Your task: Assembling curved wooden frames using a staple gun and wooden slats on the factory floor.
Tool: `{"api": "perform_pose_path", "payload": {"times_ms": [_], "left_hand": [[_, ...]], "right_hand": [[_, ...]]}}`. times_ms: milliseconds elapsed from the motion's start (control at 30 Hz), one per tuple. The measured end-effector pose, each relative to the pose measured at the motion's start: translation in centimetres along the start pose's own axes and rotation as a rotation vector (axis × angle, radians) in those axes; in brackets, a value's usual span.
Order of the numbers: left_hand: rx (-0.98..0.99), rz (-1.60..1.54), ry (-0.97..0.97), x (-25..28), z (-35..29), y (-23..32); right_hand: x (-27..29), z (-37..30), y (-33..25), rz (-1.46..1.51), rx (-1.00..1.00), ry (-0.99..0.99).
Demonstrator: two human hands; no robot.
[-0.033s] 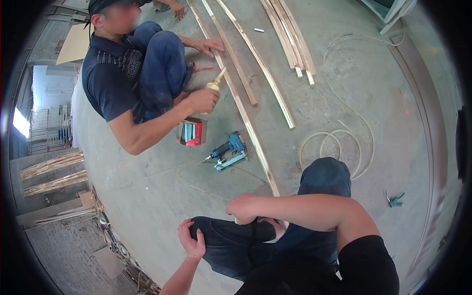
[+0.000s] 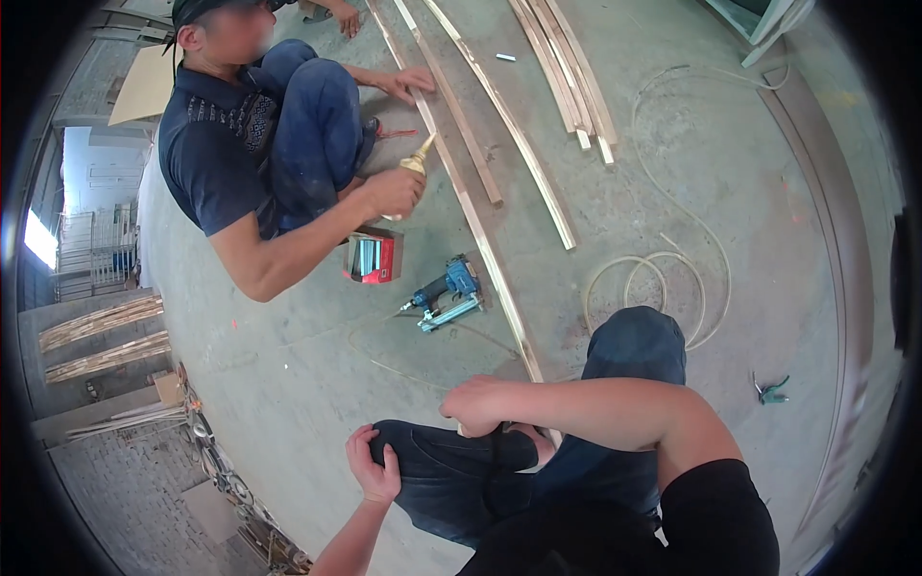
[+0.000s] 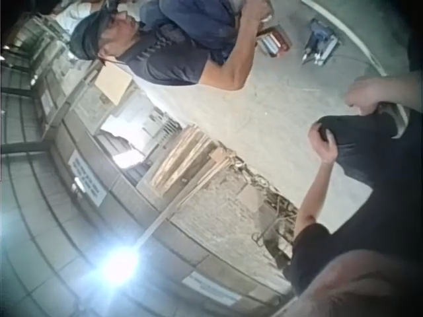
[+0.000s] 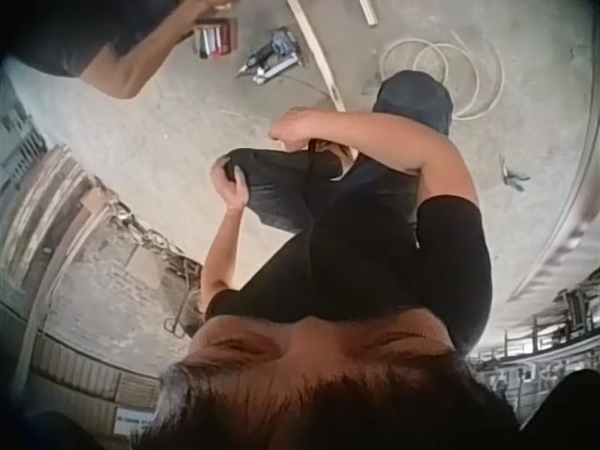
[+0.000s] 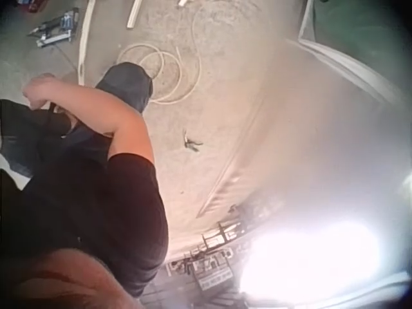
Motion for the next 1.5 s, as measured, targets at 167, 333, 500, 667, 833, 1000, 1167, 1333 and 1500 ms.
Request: {"api": "perform_pose_path", "payload": {"times_ms": [167, 333, 500, 667, 833, 1000, 1167, 1333, 1500], "left_hand": [[-0.073, 0.028, -0.060, -0.2, 3.0, 2.5], [-0.172, 0.002, -0.113, -0.5, 6.6, 5.5], [-0.265, -0.072, -0.245, 1.6, 6.9, 8.3], [-0.229, -0.182, -0.413, 6.6, 2.1, 8.5], [-0.054, -0.225, -0.568, 11.5, -5.3, 8.6], [0.053, -0.103, -0.793, 12.2, -13.1, 10.8], [-0.256, 0.017, -0.890, 1.3, -13.0, 11.5], [0.003, 0.333, -0.733, -15.4, 0.2, 6.3], [0.102, 0.530, -1.034, -20.2, 4.5, 4.3]], "right_hand": [[0.8, 0.2, -0.8, -0.015, -0.033, 0.038], [1.3, 0.5, 0.3, 0.041, -0.108, 0.068], [2.2, 0.1, -1.2, 0.074, -0.187, 0.322], [0.0, 1.2, -8.2, 0.310, -0.277, 0.369], [-2.6, -3.9, -16.7, 0.309, -0.460, 0.592], [-6.3, -16.4, -26.7, 0.222, -0.734, 0.600], [-16.5, -25.8, -31.7, 0.298, -0.967, 0.660], [-25.5, -26.1, -30.9, 0.126, -0.996, 0.568], [-29.5, -28.4, -29.7, 0.188, -1.040, 0.502]]}}
Point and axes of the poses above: each hand's wrist, its own z-axis towards the middle knuckle, its own x-axis out of the back of the hand, y = z × x, the point moved 1 cm from there along z, towards the middle knuckle, and after that the axes turned 9 degrees about x, right-handed, at the moved point
